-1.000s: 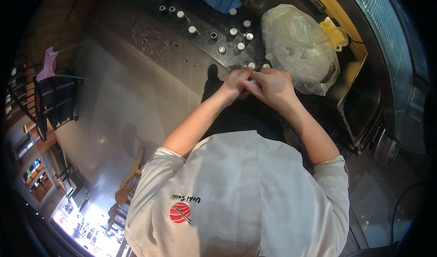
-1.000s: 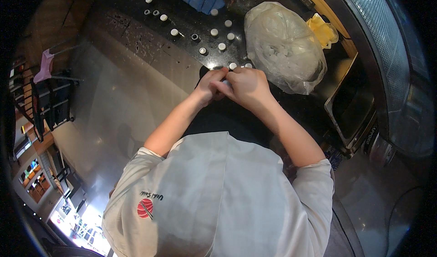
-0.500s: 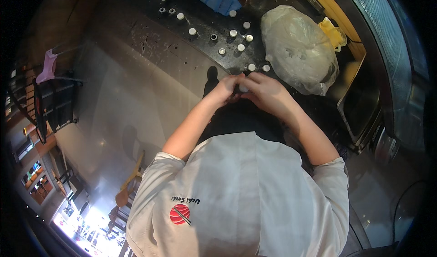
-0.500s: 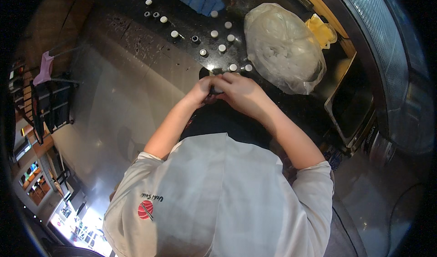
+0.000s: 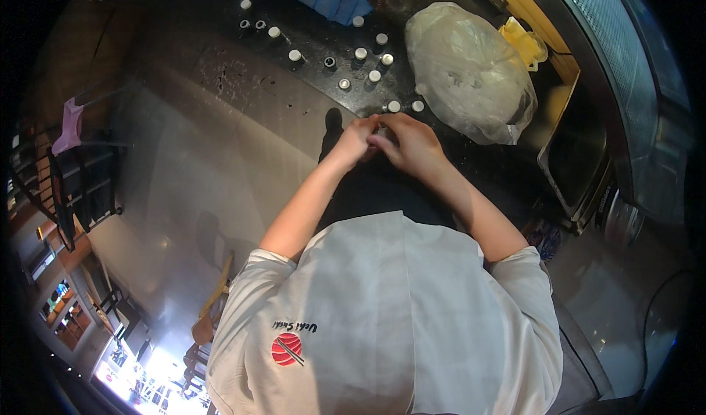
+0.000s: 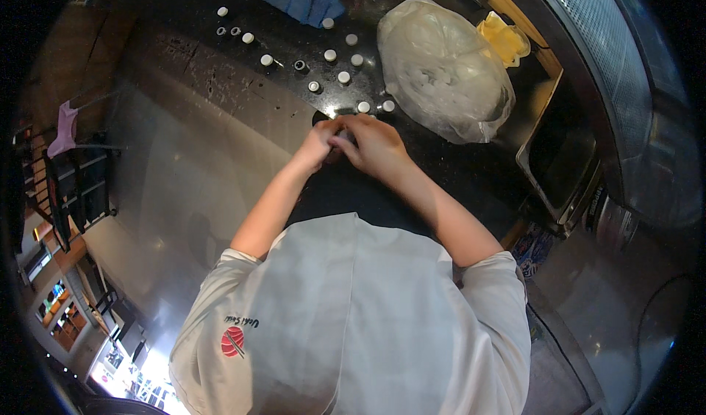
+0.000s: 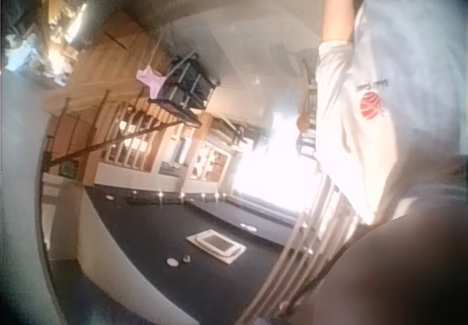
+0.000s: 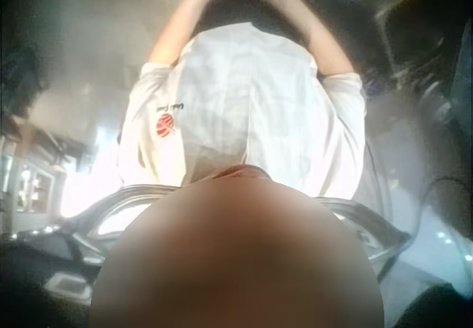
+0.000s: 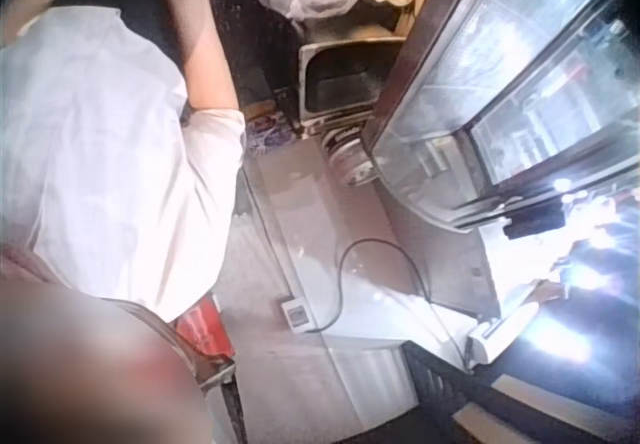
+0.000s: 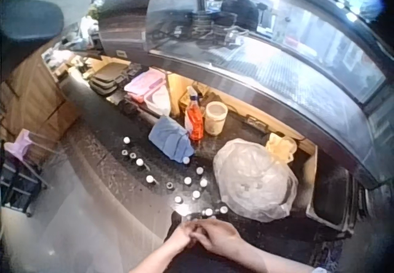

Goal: The person repeatedly picks small jars and white caps from a countertop, screws the caps onto the jars, and places the sealed jars into a metal tray. The person also retrieves a tray from a refrigerator and later pours a dark liquid from a container into a small jar.

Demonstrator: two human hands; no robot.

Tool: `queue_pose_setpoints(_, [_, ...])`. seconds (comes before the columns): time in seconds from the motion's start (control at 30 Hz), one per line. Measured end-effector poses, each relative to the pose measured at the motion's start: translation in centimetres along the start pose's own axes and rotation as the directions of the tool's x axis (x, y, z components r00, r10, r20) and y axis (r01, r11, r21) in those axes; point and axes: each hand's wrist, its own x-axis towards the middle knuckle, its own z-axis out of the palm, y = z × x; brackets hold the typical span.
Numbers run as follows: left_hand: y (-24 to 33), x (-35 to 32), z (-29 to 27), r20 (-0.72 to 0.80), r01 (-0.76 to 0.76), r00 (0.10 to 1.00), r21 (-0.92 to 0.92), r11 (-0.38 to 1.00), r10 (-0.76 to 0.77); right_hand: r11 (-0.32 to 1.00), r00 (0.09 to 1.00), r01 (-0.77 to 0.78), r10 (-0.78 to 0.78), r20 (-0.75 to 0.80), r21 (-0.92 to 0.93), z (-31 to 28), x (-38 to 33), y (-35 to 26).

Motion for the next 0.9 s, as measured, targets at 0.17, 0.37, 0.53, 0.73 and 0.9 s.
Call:
queue_pose_setpoints(0.17, [-0.2,0.5,0.8,-0.108,-0.197,0.968,0.220,0.955,0.224,0.982,0.996,-0.071,0.060,0.070,0.173,-0.1,-0.9,1.4])
queue_pose_setpoints(0.37, [1.2,-0.8,1.6,-0.058,-0.501,0.755,0.591,0.632,0.653,0.500,0.652,-0.747,0.681,0.334,0.439,1.1,-0.2,2.8])
queue_pose_setpoints(0.53, [-3.3,4.0,-2.7,-0.164,-0.301,0.938,0.053,0.952,0.306,0.901,0.900,-0.429,0.432,-0.053,0.064,-5.4,2.0,5.4])
queue_pose_setpoints(0.73, [-3.7,5.2,-3.3,-0.098,-0.323,0.927,0.284,0.903,0.363,0.618,0.844,-0.345,0.533,0.054,-0.706,-8.9,5.3,14.6])
queue_pose_setpoints(0.9, [-1.5,4.8,-2.6,0.006,-0.462,0.677,0.782,0.418,0.736,0.607,0.812,-0.341,0.575,0.101,-0.718,-7.2,4.6,18.5])
